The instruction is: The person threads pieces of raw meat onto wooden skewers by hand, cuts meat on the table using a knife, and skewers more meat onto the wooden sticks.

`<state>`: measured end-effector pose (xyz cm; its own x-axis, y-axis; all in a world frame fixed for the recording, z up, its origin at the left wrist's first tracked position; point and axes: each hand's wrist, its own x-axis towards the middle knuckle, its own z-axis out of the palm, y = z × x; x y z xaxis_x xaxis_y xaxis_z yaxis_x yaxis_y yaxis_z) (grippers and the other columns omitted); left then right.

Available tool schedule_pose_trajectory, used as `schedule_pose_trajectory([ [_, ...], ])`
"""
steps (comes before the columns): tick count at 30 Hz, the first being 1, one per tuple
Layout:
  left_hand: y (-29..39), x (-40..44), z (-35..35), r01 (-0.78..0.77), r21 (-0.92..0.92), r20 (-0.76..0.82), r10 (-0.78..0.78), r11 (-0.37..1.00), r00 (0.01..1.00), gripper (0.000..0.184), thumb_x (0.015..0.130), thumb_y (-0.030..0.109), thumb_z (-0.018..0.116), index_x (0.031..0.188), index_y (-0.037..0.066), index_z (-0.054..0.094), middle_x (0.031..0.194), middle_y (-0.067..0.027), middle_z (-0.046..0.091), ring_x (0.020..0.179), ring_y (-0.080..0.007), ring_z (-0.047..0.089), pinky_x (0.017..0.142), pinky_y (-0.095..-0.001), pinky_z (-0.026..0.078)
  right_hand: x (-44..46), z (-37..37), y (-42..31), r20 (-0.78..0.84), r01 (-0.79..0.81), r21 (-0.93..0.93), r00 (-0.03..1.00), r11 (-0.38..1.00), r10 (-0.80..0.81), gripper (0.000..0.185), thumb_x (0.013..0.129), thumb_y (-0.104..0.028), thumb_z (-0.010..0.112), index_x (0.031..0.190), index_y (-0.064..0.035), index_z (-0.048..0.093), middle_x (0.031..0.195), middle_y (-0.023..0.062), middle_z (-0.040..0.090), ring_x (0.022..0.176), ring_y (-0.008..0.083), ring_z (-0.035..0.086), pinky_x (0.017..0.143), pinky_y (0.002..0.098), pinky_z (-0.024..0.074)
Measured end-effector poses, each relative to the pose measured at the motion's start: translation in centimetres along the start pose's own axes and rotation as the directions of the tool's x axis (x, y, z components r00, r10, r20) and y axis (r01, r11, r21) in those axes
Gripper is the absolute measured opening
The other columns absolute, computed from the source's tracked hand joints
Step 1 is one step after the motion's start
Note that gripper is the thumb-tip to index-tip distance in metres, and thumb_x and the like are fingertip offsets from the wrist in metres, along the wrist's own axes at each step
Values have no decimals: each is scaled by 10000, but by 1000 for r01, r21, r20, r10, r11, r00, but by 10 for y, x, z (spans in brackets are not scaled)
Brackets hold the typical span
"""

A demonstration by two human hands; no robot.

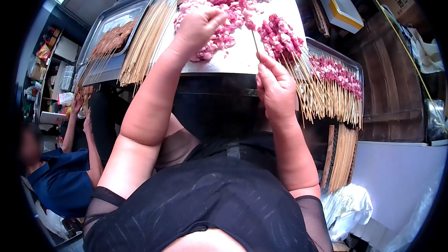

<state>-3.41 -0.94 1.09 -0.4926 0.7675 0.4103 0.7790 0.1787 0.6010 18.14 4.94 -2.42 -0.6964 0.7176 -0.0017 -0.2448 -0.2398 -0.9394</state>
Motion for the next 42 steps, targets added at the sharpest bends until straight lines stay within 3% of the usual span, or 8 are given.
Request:
schedule_pose_trajectory([
  [4, 9, -13, 29, -163, 637, 109, 122, 753, 987, 231, 766, 332, 633, 799, 110, 690, 797, -94, 645, 789, -249, 620, 728, -374, 468, -7, -8, 8, -24, -5, -4, 1000, 1000, 5, 282, 906, -60, 516, 1181, -16, 559, 663, -46, 495, 495, 0, 367, 426, 136, 276],
  [8, 2, -11, 30, -219, 638, 240, 80, 738, 967, 182, 753, 262, 629, 791, 92, 681, 765, -120, 647, 751, -286, 625, 706, -404, 479, -10, -17, 9, -29, -10, -13, 1000, 1000, 9, 291, 907, -63, 514, 1191, -16, 554, 662, -50, 494, 496, 2, 372, 430, 140, 288],
  [11, 9, -10, 16, -215, 517, 296, 62, 829, 953, 156, 754, 205, 628, 801, 61, 667, 732, -107, 648, 704, -244, 633, 688, -381, 493, -13, -21, 8, -27, -13, -16, 1000, 1000, 13, 290, 908, -65, 513, 1192, -21, 555, 663, -52, 495, 497, 1, 375, 433, 139, 294],
  [15, 3, -3, -6, 173, -162, 131, -152, 971, 980, 208, 756, 197, 624, 886, 40, 664, 756, -76, 656, 698, -137, 618, 654, -273, 486, -15, -22, 9, -19, -39, -4, 999, 999, 39, 280, 906, -66, 519, 1178, -23, 567, 671, -51, 502, 503, 0, 382, 437, 136, 296],
  [21, -4, -1, -18, 489, -748, 326, -395, 448, 859, 236, 912, 208, 498, 963, 0, 599, 883, -103, 645, 764, -145, 619, 687, -254, 508, -17, -21, 16, 58, -76, -22, 995, 997, 78, 265, 900, -52, 533, 1158, -11, 581, 694, -54, 509, 556, -1, 413, 466, 131, 317],
  [33, -16, 1, -14, 371, -923, 344, -216, 99, 914, 323, 954, 235, 402, 1053, -37, 545, 1002, -210, 631, 945, -302, 628, 854, -399, 512, -19, -24, 19, 107, -30, -200, 993, 979, 53, 267, 899, -53, 532, 1157, -6, 584, 701, -52, 504, 576, 13, 413, 505, 149, 333],
  [38, -6, -6, -4, 37, -387, -40, -57, 921, 998, 207, 842, 124, 593, 1029, 57, 653, 985, -94, 630, 864, -167, 600, 803, -278, 489, -21, -30, 8, 5, 62, -179, 998, 982, -63, 269, 900, -36, 525, 1162, -6, 581, 701, -45, 504, 577, 12, 419, 503, 146, 345],
  [42, -3, -10, 31, -360, 57, -33, 362, 931, 932, 313, 751, -21, 615, 1037, 97, 658, 1022, -89, 621, 895, -231, 604, 776, -306, 515, -22, -29, 6, -21, 93, -203, 995, 975, -99, 272, 897, -27, 527, 1162, -9, 584, 718, -35, 522, 597, 15, 434, 524, 148, 360],
])
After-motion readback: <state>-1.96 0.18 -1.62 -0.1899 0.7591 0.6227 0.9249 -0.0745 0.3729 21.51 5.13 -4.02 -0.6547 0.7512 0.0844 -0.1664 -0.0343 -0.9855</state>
